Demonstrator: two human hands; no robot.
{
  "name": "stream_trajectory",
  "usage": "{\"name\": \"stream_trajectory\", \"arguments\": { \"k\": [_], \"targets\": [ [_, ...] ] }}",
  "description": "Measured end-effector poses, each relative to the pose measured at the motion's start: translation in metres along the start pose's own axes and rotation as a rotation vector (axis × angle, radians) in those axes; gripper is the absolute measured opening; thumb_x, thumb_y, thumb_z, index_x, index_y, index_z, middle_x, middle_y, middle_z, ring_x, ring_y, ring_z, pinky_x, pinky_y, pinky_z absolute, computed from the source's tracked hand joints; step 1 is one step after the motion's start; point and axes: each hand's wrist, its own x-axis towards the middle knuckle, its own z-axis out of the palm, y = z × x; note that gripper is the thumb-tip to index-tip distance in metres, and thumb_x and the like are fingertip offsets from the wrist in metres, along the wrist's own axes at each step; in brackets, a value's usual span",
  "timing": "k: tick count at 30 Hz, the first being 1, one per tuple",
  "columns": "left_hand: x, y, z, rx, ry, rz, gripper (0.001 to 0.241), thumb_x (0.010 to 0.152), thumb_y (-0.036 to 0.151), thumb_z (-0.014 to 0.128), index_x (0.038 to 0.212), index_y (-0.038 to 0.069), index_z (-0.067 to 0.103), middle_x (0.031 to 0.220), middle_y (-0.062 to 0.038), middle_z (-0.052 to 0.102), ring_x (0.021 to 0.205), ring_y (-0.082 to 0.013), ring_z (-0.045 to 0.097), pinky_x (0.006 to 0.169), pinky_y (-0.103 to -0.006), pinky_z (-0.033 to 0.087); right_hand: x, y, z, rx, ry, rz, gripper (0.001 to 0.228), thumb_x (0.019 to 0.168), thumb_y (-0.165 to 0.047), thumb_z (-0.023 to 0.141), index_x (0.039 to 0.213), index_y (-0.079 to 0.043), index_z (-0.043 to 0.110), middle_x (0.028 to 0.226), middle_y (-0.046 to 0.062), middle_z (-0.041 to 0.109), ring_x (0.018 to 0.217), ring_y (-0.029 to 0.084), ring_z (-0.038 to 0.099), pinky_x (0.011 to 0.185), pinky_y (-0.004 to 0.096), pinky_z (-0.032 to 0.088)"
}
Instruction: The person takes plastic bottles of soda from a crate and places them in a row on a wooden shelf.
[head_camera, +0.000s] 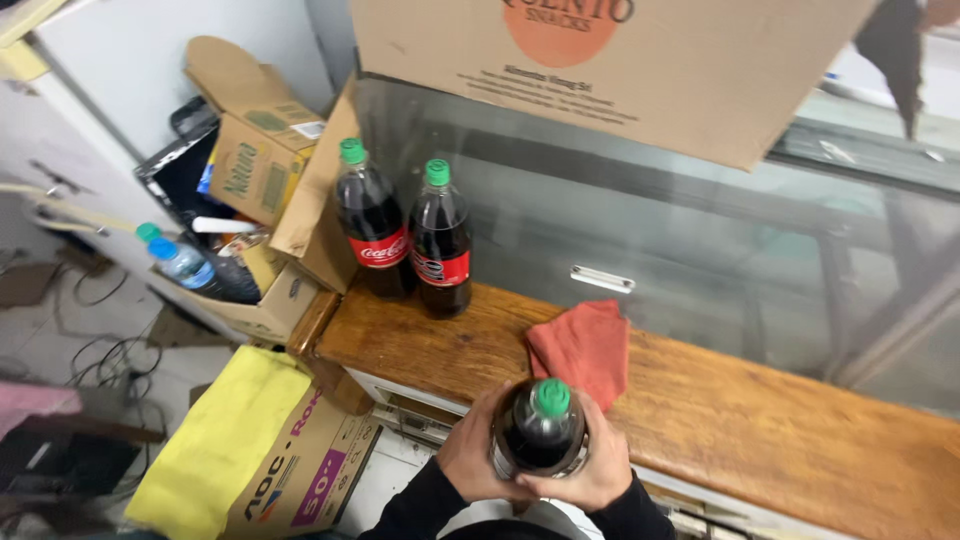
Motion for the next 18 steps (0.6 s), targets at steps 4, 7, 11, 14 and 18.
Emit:
{"name": "stream_trajectory", "arguments": {
  "k": [4, 7, 11, 14, 18],
  "targets": [
    [0.020, -0.003, 0.005, 0.010, 0.284, 0.234, 0.144, 0.063, 0.058, 0.110, 0.171, -0.007, 0.039, 0.167, -0.030, 0.058, 0.157, -0.0476, 0.060, 0.132, -0.0566, 0.049, 0.050, -0.006, -0.014, 0.096, -0.039, -0.072, 0.149, 0.036, -0.073, 0.116, 0.161, -0.013, 0.064, 0.150, 0.004, 0.085, 0.140, 0.021, 0.082, 0.118, 0.038, 0.063],
    [0.040, 0.006, 0.002, 0.038, 0.387, 0.151, 0.137, 0.061, 0.062, 0.109, 0.166, 0.000, 0.047, 0.144, -0.021, 0.066, 0.138, -0.0416, 0.073, 0.114, -0.0523, 0.063, 0.091, -0.022, -0.033, 0.139, -0.159, -0.097, 0.138, 0.038, -0.071, 0.117, 0.156, -0.021, 0.066, 0.144, -0.004, 0.089, 0.132, 0.018, 0.088, 0.111, 0.038, 0.067],
    [0.065, -0.004, -0.001, 0.082, 0.430, 0.154, 0.144, 0.066, 0.063, 0.108, 0.173, -0.003, 0.038, 0.162, -0.029, 0.060, 0.153, -0.0483, 0.066, 0.120, -0.0597, 0.062, 0.131, -0.010, -0.030, 0.219, -0.179, -0.288, 0.136, 0.045, -0.066, 0.116, 0.157, -0.008, 0.064, 0.151, 0.006, 0.083, 0.137, 0.023, 0.083, 0.118, 0.038, 0.065],
    [0.083, -0.012, -0.002, 0.110, 0.447, 0.093, 0.144, 0.065, 0.066, 0.106, 0.173, -0.001, 0.039, 0.165, -0.027, 0.058, 0.153, -0.0486, 0.066, 0.112, -0.0638, 0.065, 0.153, -0.008, -0.029, 0.247, -0.199, -0.300, 0.135, 0.047, -0.064, 0.116, 0.158, -0.008, 0.063, 0.149, 0.005, 0.084, 0.136, 0.023, 0.083, 0.119, 0.037, 0.064],
    [0.104, -0.020, -0.013, 0.080, 0.410, 0.006, 0.141, 0.062, 0.064, 0.106, 0.171, 0.002, 0.041, 0.163, -0.023, 0.057, 0.152, -0.0475, 0.065, 0.111, -0.0658, 0.064, 0.178, -0.001, -0.019, 0.231, -0.172, -0.325, 0.140, 0.046, -0.068, 0.114, 0.161, -0.007, 0.061, 0.151, 0.007, 0.082, 0.139, 0.025, 0.082, 0.120, 0.039, 0.064]
  ]
}}
